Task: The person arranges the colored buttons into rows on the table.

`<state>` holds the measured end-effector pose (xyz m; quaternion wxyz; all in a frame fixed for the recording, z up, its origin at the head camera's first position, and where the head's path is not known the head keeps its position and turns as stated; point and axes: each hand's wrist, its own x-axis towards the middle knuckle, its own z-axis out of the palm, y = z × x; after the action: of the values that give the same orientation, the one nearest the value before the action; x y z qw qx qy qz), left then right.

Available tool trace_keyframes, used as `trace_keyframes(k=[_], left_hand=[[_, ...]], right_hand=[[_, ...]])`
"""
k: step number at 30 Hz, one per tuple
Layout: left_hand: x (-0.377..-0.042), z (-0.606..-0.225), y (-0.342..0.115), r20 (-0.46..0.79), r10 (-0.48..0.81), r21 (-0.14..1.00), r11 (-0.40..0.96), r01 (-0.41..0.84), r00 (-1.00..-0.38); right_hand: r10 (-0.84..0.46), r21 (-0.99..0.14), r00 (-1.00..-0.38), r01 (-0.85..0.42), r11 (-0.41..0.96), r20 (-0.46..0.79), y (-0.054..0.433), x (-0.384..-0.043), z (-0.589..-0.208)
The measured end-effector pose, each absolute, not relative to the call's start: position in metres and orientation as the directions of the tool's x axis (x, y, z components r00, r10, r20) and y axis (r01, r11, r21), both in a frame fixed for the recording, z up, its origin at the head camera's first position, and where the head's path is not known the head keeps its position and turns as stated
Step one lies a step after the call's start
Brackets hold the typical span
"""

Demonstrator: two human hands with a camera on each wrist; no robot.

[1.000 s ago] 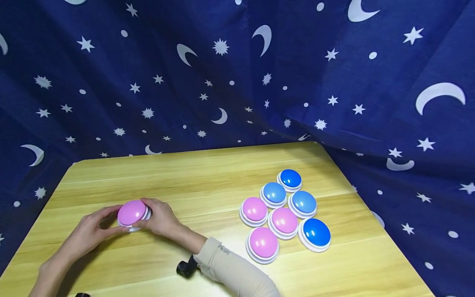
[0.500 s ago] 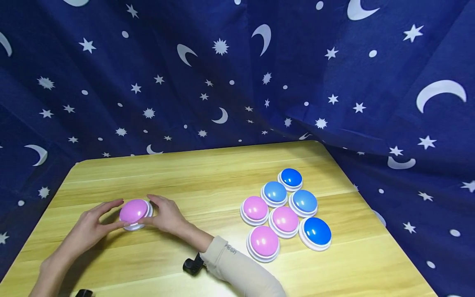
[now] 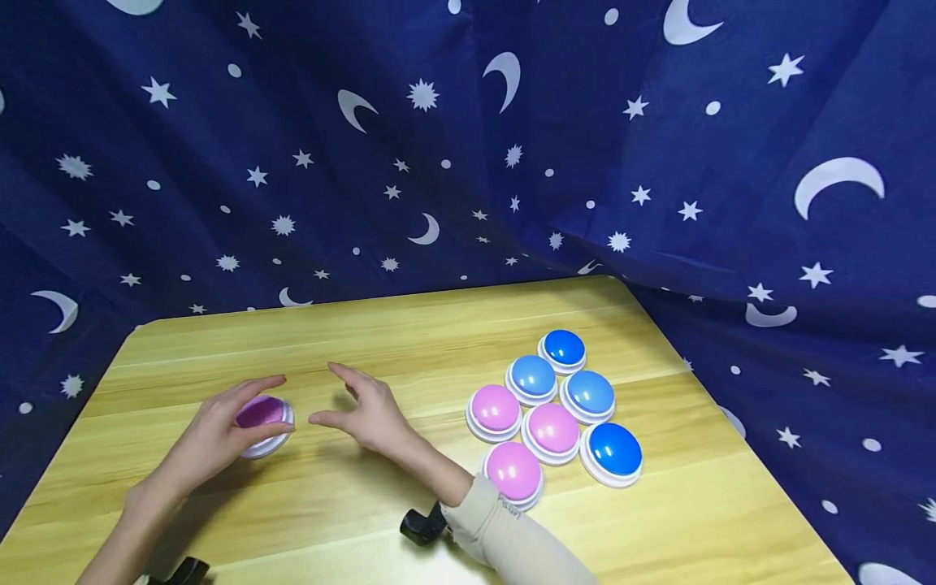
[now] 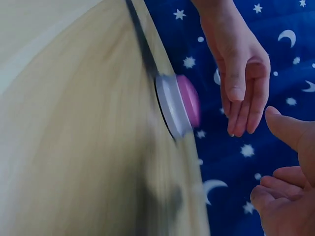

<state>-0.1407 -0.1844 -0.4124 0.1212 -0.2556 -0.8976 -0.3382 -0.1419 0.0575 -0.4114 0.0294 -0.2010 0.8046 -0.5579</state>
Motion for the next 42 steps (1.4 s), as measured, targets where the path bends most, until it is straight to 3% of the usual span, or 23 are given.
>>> trace_keyframes(k=[14, 28, 33, 42], left_hand=[[-0.148, -0.417, -0.108, 0.381, 0.565, 0.555, 0.493, 0.670, -0.732], [-0.149, -0.418, -0.040, 0.366, 0.652, 0.556, 0.419, 0.718, -0.664], [-0.156, -0.424, -0.021, 0.357, 0.677, 0.554, 0.402, 0.729, -0.644], [-0.169, -0.434, 0.014, 0.239, 0.704, 0.571, 0.455, 0.683, -0.669]], right_hand=[[-0.226, -0.954, -0.967, -0.176, 0.245, 0.120, 0.163, -0.108, -0.407], [-0.068, -0.943, -0.994, -0.104, 0.317, 0.087, 0.257, -0.088, -0.414], [-0.051, -0.919, -0.994, -0.105, 0.379, 0.092, 0.274, -0.081, -0.418], [-0.053, -0.810, -0.987, -0.158, 0.565, 0.155, 0.283, -0.079, -0.422]])
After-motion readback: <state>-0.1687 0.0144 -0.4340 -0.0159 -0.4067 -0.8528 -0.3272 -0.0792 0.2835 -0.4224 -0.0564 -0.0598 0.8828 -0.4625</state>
